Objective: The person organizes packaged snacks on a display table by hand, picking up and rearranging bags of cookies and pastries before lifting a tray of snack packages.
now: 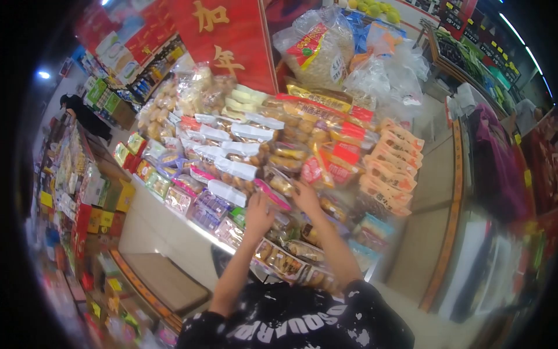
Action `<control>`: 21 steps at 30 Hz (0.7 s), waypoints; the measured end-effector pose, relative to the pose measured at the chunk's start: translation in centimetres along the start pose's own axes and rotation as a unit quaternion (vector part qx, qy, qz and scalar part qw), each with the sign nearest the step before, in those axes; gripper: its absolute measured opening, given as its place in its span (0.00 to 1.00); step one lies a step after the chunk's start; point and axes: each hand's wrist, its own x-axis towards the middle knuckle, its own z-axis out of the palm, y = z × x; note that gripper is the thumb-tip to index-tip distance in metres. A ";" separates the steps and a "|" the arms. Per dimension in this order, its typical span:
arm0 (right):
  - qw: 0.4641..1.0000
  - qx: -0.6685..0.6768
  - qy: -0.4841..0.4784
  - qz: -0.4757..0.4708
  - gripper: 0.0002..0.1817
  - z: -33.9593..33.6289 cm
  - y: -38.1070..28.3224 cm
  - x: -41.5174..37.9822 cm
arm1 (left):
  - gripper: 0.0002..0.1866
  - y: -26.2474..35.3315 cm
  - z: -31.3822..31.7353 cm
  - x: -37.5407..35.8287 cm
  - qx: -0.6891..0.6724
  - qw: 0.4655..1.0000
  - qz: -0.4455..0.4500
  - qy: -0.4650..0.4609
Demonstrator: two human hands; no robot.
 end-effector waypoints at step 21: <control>0.981 0.031 0.163 0.096 0.13 2.9 1.1 -6.1 | 0.32 1.4 0.5 -6.9 0.143 0.980 -0.038 -0.134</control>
